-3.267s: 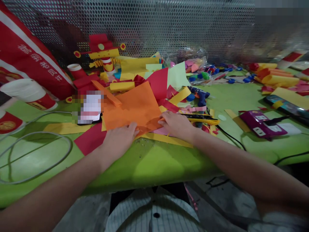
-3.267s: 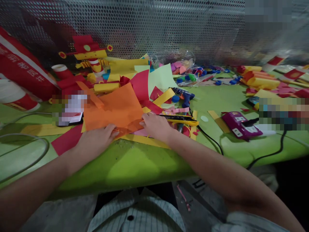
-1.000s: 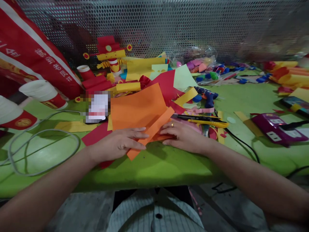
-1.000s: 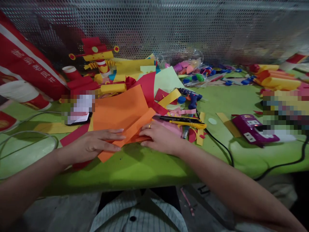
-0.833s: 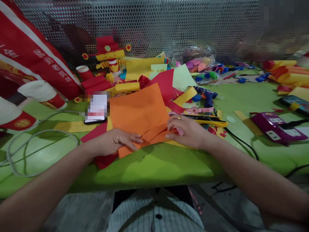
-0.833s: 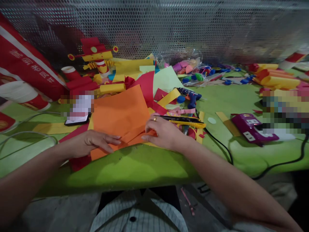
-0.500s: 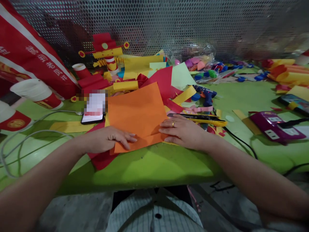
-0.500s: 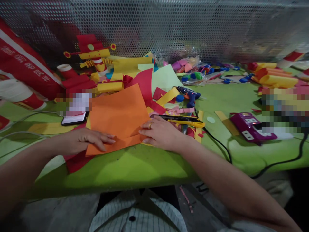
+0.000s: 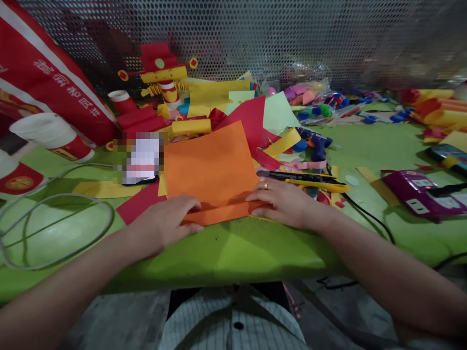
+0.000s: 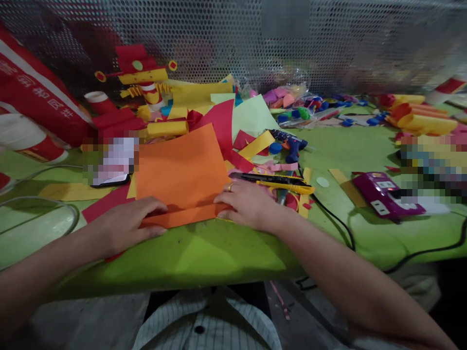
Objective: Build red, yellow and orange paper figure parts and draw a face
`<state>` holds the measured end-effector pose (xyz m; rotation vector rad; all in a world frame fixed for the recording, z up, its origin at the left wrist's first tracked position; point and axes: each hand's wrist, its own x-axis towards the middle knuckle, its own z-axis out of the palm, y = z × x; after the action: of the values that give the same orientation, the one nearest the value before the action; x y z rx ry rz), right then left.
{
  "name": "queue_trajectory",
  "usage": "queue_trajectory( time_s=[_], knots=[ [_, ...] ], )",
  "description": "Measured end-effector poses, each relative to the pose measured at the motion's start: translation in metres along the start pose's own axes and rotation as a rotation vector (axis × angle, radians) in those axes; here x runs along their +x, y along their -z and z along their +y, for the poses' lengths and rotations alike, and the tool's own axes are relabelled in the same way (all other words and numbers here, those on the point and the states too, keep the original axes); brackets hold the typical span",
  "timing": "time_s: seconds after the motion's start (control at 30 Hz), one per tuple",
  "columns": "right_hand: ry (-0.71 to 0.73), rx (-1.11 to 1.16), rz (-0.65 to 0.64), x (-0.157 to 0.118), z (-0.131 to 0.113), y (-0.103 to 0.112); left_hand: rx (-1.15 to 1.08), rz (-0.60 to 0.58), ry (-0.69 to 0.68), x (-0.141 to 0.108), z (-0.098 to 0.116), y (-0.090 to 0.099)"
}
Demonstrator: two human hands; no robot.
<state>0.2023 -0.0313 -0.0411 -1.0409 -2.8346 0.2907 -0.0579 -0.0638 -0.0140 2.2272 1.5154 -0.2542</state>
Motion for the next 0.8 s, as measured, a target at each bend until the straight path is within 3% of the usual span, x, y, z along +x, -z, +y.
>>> queue_trajectory(
  time_s=[0.13,0.23,0.37,0.5,0.57,0.63,0.7,0.8],
  knots=[
    [-0.103,0.133,-0.027,0.002,0.001,0.002,-0.061,-0.014,-0.017,0.002,-0.006,0.002],
    [-0.176,0.22,0.053,0.003,0.005,-0.002,-0.115,0.026,-0.024,0.004,-0.01,0.003],
    [-0.182,0.259,0.339,-0.001,0.011,-0.006,-0.231,0.089,0.007,0.009,-0.012,0.003],
    [-0.054,0.1,0.608,-0.006,0.009,-0.003,-0.369,0.184,0.074,0.011,-0.013,0.005],
    [0.054,0.045,0.586,-0.007,0.006,-0.003,-0.42,0.214,0.11,0.012,-0.015,0.006],
    [0.126,0.02,0.456,-0.006,0.003,-0.004,-0.42,0.211,0.128,0.013,-0.017,0.005],
    [0.105,-0.009,0.3,-0.003,0.001,-0.006,-0.323,0.238,0.14,0.014,-0.019,0.004],
    [0.012,-0.022,0.135,0.0,0.0,-0.007,-0.027,0.46,0.15,0.011,-0.015,0.0]
  ],
)
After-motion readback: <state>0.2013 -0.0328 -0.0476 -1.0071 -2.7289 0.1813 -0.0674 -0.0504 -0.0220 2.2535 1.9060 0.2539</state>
